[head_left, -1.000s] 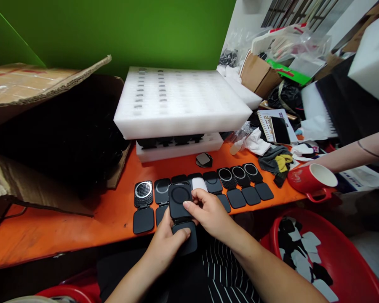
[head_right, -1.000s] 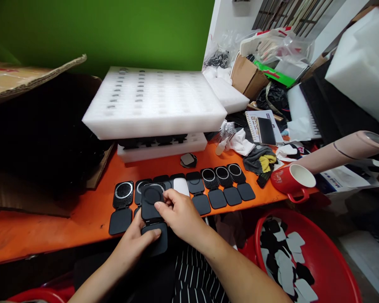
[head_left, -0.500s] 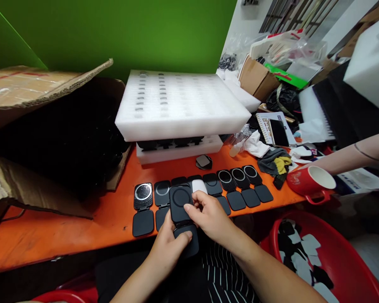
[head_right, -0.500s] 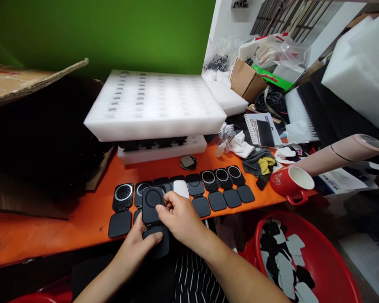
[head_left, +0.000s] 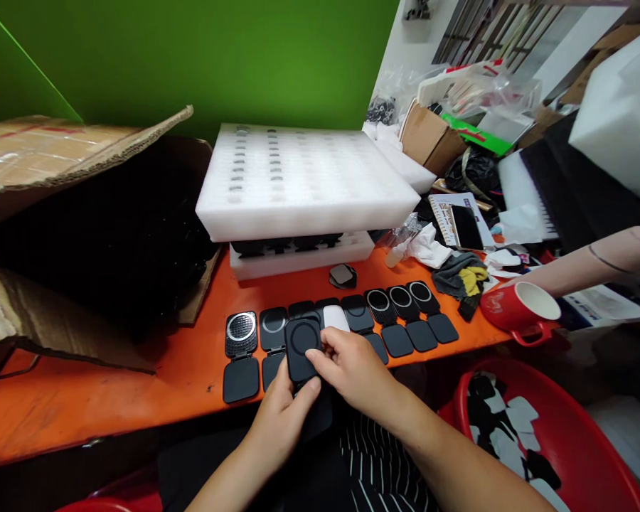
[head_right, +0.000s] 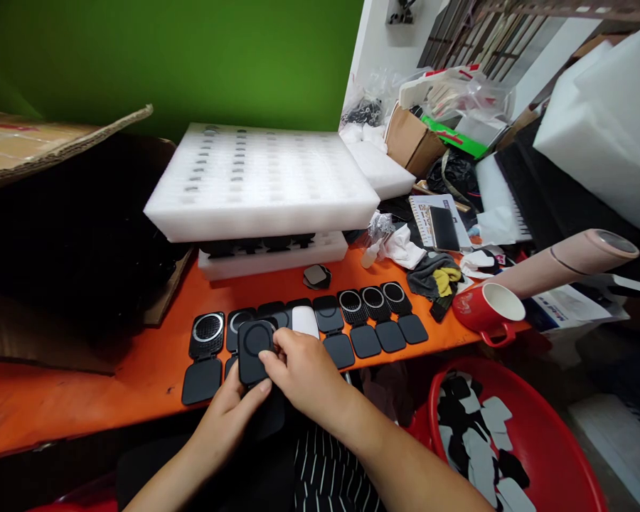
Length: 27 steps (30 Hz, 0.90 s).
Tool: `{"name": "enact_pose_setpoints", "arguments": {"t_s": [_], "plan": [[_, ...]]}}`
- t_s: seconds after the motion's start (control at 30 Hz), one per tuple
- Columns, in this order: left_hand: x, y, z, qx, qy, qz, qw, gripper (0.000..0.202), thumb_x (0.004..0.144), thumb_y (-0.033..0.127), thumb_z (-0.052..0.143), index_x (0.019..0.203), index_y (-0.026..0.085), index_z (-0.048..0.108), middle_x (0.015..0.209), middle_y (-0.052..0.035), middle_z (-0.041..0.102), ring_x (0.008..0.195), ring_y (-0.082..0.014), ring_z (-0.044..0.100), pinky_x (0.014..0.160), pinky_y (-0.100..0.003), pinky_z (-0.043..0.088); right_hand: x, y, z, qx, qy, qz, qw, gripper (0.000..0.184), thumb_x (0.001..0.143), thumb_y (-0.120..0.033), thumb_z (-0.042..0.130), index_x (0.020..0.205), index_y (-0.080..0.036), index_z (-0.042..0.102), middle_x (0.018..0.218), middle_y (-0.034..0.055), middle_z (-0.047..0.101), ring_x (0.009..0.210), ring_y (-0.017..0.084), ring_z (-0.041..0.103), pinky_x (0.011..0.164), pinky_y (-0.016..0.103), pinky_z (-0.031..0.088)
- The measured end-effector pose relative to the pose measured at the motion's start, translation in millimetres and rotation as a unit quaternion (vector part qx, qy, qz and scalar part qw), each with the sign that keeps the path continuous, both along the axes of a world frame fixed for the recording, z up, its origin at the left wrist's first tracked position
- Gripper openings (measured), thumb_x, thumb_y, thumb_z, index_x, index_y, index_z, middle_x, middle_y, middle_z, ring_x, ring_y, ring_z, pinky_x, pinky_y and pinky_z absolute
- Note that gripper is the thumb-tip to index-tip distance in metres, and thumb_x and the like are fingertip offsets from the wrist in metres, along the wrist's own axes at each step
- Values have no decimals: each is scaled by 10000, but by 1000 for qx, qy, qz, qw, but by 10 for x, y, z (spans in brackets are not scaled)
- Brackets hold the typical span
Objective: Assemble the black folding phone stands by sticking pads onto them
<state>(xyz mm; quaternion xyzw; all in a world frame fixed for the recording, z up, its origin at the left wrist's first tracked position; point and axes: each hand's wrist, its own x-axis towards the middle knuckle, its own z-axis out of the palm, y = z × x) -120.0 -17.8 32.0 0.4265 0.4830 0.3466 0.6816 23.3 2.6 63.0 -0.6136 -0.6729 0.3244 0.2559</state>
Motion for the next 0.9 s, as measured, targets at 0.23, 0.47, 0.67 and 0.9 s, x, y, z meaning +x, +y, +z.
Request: {"name": "enact_pose_setpoints", "arguments": {"t_s": [0.23, 0.47, 0.67, 0.9], "plan": [[-157, 95, -31, 29, 77, -84, 993, 406, 812, 385, 563, 1160, 176, 555, 995, -102, 703, 893, -271, 653, 791, -366, 486, 113, 108, 15, -51, -70, -24, 996, 516, 623, -543, 732, 980, -219, 548, 634, -22, 559, 590, 164, 539, 553, 251, 335], [-413, 859, 229, 226, 382, -139, 885, 301, 781, 487, 552, 884, 224, 656, 817, -34, 708, 768, -248, 635, 633, -286, 423, 146, 574, -241, -65, 146, 15, 987, 340, 951, -393, 315, 831, -180, 551, 593, -20, 591, 525, 111, 569, 539, 213, 406], [-352, 1577, 143, 330, 559, -89, 756, 322, 869, 370, 398, 1006, 228, 652, 955, -101, 707, 868, -293, 635, 701, -341, 423, 227, 964, -322, 17, -127, -24, 991, 262, 917, -261, 396, 978, -181, 637, 992, 107, 676, 945, 218, 610, 786, 289, 412], [-292, 1574, -34, 363, 545, -56, 754, 329, 853, 296, 432, 1092, 196, 635, 1164, -121, 624, 1096, -315, 526, 915, -393, 386, 315, 698, -362, 14, -285, 73, 956, 471, 744, -582, 602, 997, -188, 647, 1085, 142, 602, 1053, 311, 519, 835, 393, 398]]}}
